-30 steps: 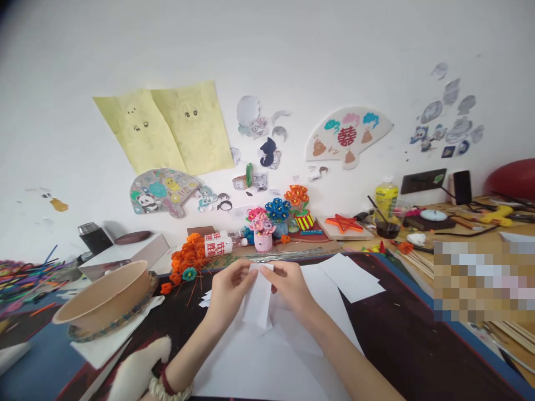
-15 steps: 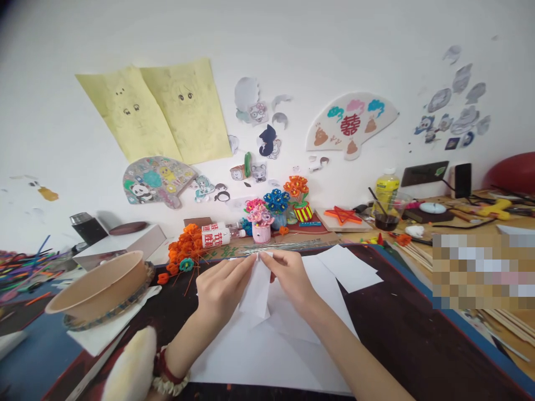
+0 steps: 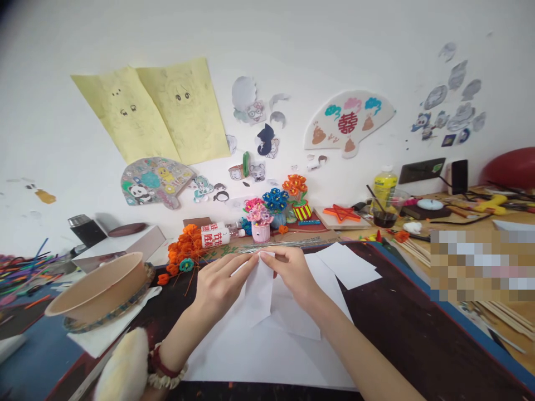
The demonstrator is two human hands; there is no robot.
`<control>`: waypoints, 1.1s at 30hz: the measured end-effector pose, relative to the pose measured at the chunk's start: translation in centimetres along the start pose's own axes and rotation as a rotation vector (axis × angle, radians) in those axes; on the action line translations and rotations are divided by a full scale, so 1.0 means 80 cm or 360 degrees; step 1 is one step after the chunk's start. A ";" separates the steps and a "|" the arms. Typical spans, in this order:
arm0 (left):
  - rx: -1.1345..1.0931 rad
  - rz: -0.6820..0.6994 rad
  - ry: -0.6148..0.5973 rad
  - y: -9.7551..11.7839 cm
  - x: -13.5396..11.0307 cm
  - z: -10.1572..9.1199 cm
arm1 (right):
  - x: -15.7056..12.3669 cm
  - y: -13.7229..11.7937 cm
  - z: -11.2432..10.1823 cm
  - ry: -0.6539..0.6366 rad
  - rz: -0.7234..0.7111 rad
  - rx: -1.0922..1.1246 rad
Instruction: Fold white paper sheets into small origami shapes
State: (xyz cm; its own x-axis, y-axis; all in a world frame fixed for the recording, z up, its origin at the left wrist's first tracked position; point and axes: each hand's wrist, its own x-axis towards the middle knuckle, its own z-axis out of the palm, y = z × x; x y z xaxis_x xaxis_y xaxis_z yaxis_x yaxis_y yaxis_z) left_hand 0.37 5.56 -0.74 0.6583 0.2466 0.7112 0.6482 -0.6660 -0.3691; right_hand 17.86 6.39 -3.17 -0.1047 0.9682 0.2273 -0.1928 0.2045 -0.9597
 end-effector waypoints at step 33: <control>-0.0160 -0.0115 0.0124 0.005 -0.003 0.002 | -0.007 -0.024 0.009 0.0081 -0.0126 -0.0134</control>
State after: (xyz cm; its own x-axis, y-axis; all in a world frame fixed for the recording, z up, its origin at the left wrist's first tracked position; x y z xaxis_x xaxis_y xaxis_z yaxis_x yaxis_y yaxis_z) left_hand 0.51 5.38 -1.18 0.5771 0.2438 0.7795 0.6487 -0.7167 -0.2561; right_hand 17.56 5.35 -1.34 -0.0424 0.9542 0.2960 -0.1156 0.2896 -0.9501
